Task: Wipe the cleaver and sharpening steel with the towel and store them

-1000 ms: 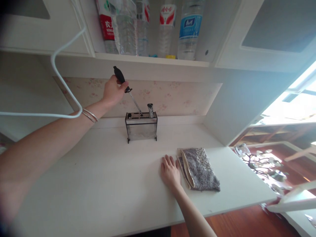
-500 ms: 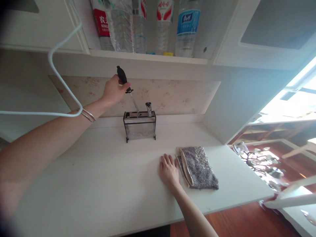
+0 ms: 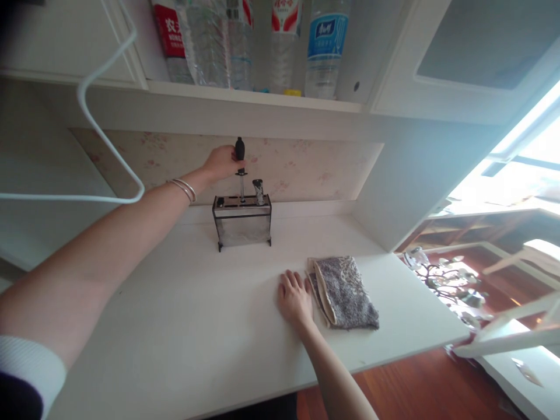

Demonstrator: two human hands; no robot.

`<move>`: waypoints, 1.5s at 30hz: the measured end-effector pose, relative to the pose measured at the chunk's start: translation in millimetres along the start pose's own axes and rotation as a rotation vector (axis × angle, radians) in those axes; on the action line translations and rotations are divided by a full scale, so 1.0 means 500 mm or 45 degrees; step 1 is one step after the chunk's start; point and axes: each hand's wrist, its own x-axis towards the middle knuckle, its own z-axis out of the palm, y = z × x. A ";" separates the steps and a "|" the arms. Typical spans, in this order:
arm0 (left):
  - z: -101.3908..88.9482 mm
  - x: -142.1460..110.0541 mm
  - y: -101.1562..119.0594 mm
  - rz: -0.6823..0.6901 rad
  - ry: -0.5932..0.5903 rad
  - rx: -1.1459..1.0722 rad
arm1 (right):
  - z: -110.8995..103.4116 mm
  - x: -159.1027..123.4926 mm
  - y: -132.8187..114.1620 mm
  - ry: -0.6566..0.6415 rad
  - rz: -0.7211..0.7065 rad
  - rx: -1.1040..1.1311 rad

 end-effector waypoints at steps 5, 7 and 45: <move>0.074 -0.070 -0.047 -0.062 -0.068 -0.021 | 0.002 0.002 0.000 -0.006 0.013 0.009; 0.091 -0.089 -0.064 -0.090 -0.092 -0.021 | 0.002 0.002 -0.001 -0.012 0.016 0.013; 0.177 -0.300 -0.183 -1.040 0.017 -1.108 | 0.009 0.000 -0.001 0.065 -0.023 -0.050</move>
